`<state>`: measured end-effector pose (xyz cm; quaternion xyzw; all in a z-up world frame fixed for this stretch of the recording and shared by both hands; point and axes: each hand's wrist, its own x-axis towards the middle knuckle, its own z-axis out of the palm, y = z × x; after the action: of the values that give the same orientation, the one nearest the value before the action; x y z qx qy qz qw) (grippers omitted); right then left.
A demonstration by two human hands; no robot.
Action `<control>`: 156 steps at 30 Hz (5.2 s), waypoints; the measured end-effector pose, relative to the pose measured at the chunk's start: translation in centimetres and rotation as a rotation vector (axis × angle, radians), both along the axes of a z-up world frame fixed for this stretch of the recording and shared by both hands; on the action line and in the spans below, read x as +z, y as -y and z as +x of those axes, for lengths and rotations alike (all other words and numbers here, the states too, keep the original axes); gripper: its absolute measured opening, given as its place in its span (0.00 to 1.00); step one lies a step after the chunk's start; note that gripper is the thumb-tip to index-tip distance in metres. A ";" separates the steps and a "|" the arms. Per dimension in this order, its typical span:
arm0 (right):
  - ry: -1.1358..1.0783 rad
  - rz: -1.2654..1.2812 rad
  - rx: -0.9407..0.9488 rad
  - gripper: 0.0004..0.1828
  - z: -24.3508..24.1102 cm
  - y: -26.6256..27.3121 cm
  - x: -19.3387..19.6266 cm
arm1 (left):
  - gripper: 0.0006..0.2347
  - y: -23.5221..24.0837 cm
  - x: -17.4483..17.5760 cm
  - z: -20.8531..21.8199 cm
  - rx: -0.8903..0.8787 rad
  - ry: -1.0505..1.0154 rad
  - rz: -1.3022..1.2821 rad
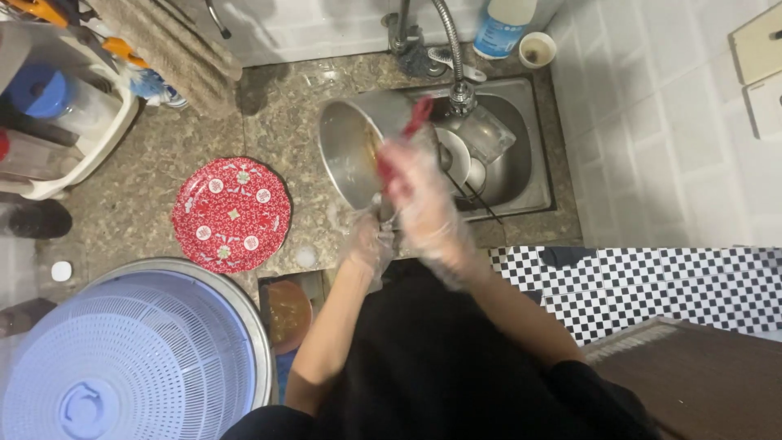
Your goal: The person handles a piece of raw meat with gloved hands, repeatedly squeezing and massaging it over a sink. They then place the meat into a plastic bag, continue to massage it inside the bag, and finally transfer the meat into a metal pot.
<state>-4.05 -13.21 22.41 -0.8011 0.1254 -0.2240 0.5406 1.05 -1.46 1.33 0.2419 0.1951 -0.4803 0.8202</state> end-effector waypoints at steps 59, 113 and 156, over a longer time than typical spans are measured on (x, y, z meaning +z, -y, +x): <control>0.041 0.781 -0.470 0.30 -1.8 12.0 -8.9 | 0.10 -3.0 -11.0 5.3 -0.228 1.127 1.268; -0.148 0.620 -0.269 0.10 -4.6 27.3 -4.6 | 0.12 27.4 -6.7 7.7 -0.023 1.797 1.414; -0.780 1.249 0.216 0.34 -4.4 5.7 -25.8 | 0.43 -27.5 -8.1 14.3 -0.445 0.328 1.901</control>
<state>-8.48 -18.95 -3.40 -0.3740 0.3329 0.2440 0.8305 15.38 26.05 -6.80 0.8944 0.3335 -0.2274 0.1928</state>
